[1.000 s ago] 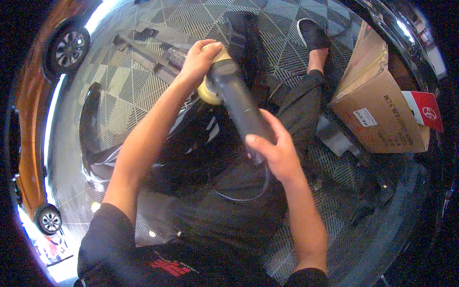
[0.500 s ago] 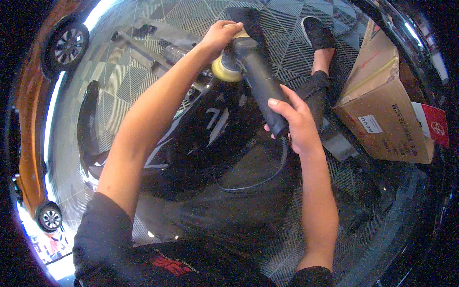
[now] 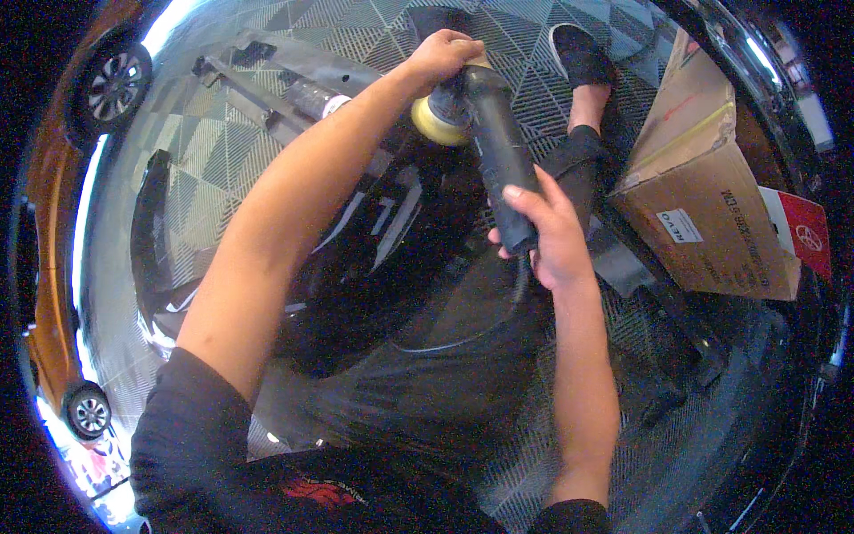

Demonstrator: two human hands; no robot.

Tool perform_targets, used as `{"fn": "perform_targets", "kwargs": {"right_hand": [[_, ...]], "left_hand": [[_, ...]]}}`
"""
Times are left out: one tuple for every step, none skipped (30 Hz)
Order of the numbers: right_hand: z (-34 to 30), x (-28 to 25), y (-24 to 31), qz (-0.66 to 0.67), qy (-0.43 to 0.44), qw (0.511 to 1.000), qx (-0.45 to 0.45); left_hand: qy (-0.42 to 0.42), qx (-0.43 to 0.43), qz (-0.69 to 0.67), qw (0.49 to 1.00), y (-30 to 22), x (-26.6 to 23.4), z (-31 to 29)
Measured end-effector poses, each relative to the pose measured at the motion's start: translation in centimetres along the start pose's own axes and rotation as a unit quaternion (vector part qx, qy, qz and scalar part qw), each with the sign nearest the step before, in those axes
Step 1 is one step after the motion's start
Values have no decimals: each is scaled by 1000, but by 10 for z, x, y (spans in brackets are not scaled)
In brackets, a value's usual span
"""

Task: The person uses a rotary polisher with a yellow pad to polish a black car bumper placed on a workbench. They apply compound to the pad and move the polisher across the bumper surface, then wipe the area with a cloth.

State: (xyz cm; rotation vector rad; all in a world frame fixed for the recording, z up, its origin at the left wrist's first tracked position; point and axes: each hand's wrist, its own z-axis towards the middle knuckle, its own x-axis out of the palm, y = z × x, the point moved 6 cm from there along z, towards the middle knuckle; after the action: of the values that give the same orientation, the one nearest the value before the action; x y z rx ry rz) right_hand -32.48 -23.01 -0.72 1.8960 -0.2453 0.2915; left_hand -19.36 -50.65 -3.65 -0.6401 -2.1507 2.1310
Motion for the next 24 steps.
{"fn": "perform_targets", "kwargs": {"right_hand": [[-6, 1, -2, -7, -5, 1000, 8], [-12, 4, -5, -12, -9, 1000, 15], [-18, 6, -7, -17, -12, 1000, 22], [-23, 7, -11, -4, -3, 1000, 25], [-29, 11, -14, 7, -5, 1000, 30], [-35, 14, -17, 18, -6, 999, 35], [-41, 18, -20, 29, -7, 999, 41], [-51, 18, -22, 42, -17, 998, 44], [-57, 25, -24, 44, -25, 998, 43], [-65, 33, -26, 45, -32, 998, 42], [-73, 40, -29, 47, -38, 997, 39], [-80, 47, -35, 66, -31, 996, 44], [-88, 54, -40, 65, -35, 996, 44], [-96, 65, -43, 60, -31, 997, 27], [-104, 72, -47, 54, -35, 998, 11], [-111, 77, -51, 72, -27, 997, 11], [-121, 83, -57, 57, -35, 997, 34], [-128, 89, -64, 44, -38, 998, 18], [-134, 94, -73, 32, -42, 999, 2], [-141, 104, -77, 21, -31, 999, 15], [-148, 113, -82, 10, -21, 999, 30], [-154, 122, -86, -9, -17, 1000, 19], [-161, 131, -90, -28, -16, 999, 8], [-166, 141, -94, -4, 2, 1000, 14]], "left_hand": [[9, 0, 6, 1000, -2, 7, -2], [43, -5, 26, 999, -4, 14, -5], [29, 0, 24, 999, -7, 18, -10], [15, 4, 22, 1000, -8, 24, -18], [-1, 7, 23, 1000, -6, 25, -25], [41, 4, 30, 999, -8, 27, -28], [47, 7, 37, 998, -8, 27, -33], [61, 13, 36, 997, -19, 35, -42], [67, 17, 42, 997, -24, 33, -52], [75, 10, 41, 996, -26, 31, -63], [83, 6, 42, 996, -28, 29, -72], [90, 1, 43, 995, -30, 27, -82], [91, 5, 47, 995, -32, 23, -92], [88, 10, 52, 995, -37, 15, -104], [91, 14, 53, 994, -45, 14, -121], [93, 10, 60, 994, -52, 11, -137], [90, 20, 57, 994, -49, 5, -145], [88, 30, 54, 994, -46, 1, -152], [87, 41, 51, 994, -44, -4, -159], [68, 65, 74, 993, -50, -14, -172], [81, 49, 28, 995, -44, -18, -179], [78, 50, 38, 995, -39, -28, -188], [77, 53, 47, 995, -42, -37, -202], [76, 45, 43, 995, -50, -44, -219]]}}
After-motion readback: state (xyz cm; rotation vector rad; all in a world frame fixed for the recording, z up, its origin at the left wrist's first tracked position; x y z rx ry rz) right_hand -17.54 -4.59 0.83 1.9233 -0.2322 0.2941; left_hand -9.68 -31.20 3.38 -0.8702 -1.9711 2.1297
